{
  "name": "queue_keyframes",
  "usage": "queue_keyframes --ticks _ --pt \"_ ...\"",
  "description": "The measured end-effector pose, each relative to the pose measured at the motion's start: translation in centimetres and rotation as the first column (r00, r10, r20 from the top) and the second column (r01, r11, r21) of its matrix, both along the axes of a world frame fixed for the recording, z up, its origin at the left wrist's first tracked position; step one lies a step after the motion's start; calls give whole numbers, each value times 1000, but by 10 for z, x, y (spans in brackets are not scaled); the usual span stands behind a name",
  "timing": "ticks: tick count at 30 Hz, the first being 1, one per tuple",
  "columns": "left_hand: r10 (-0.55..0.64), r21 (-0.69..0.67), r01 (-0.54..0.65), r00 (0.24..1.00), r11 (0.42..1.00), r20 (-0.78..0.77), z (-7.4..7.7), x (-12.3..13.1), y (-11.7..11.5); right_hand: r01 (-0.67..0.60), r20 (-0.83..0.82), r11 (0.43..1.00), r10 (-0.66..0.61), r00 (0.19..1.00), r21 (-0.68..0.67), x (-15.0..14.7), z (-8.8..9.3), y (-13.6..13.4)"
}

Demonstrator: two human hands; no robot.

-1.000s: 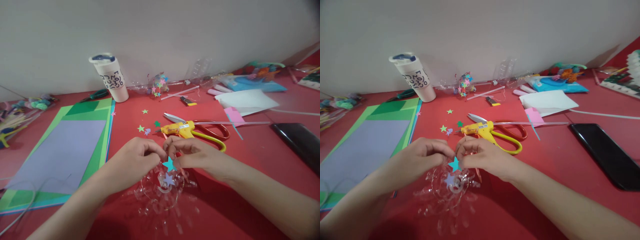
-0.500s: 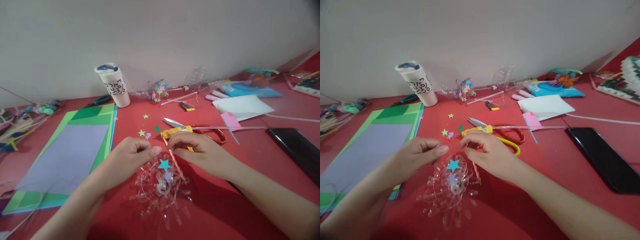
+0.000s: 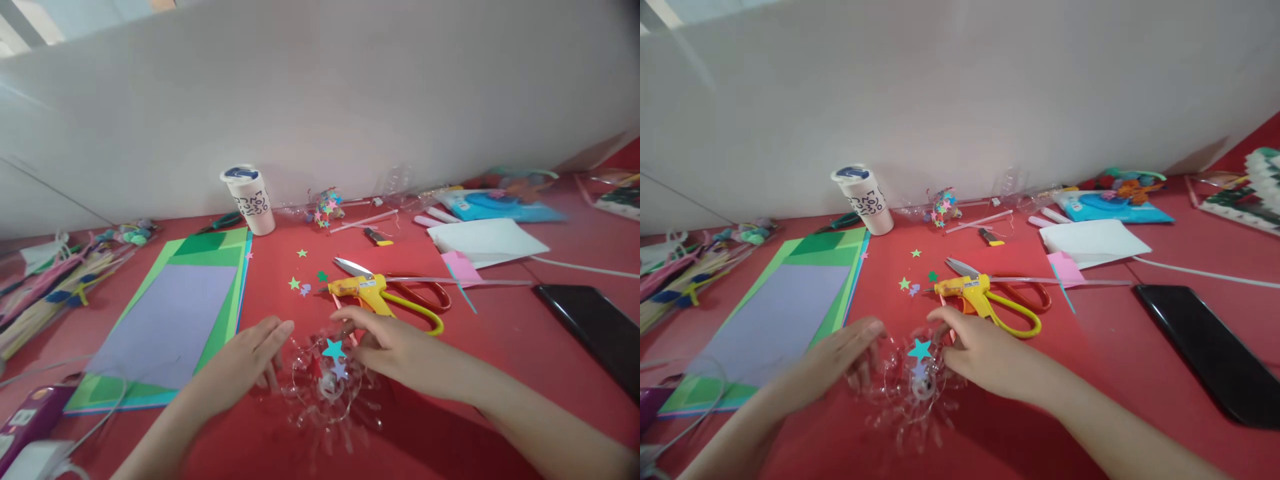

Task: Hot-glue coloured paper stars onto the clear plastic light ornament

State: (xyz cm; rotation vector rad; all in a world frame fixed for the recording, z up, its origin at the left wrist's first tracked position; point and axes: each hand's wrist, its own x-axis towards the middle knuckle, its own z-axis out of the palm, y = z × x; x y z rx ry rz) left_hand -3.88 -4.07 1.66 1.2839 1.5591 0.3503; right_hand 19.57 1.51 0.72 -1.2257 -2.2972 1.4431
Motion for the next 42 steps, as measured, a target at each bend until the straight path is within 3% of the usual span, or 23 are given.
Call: queue_keyframes --ticks 4,9,12,15,20,25,30,37,42 --pt "195 -210 -138 940 968 281 -12 5 -12 27 -103 991 -41 994 -132 3 -11 -8" --pt "251 -117 -223 891 968 378 -12 11 -12 57 -168 990 -78 983 -130 0 -15 -27" --pt "191 -11 -200 914 980 357 -11 8 -6 93 -207 983 -125 970 -158 -6 -15 -36" --pt "75 72 -103 945 992 319 -11 4 0 121 -208 978 -156 966 -171 -11 -18 -41" --pt "-15 125 -11 979 992 205 -15 0 4 133 -172 981 -157 972 -143 -12 -22 -40" --pt "-50 122 19 966 992 255 -18 -1 9 140 -67 984 -148 987 -111 -12 -22 -40" --pt "-163 166 136 973 977 162 -17 0 21 90 -82 992 -97 992 -83 -8 -23 -41" --pt "-207 159 181 965 971 161 -21 2 33 26 69 995 -33 997 100 2 6 -22" --pt "-224 160 200 963 967 148 -20 7 40 -14 -27 954 24 999 300 -6 15 -12"
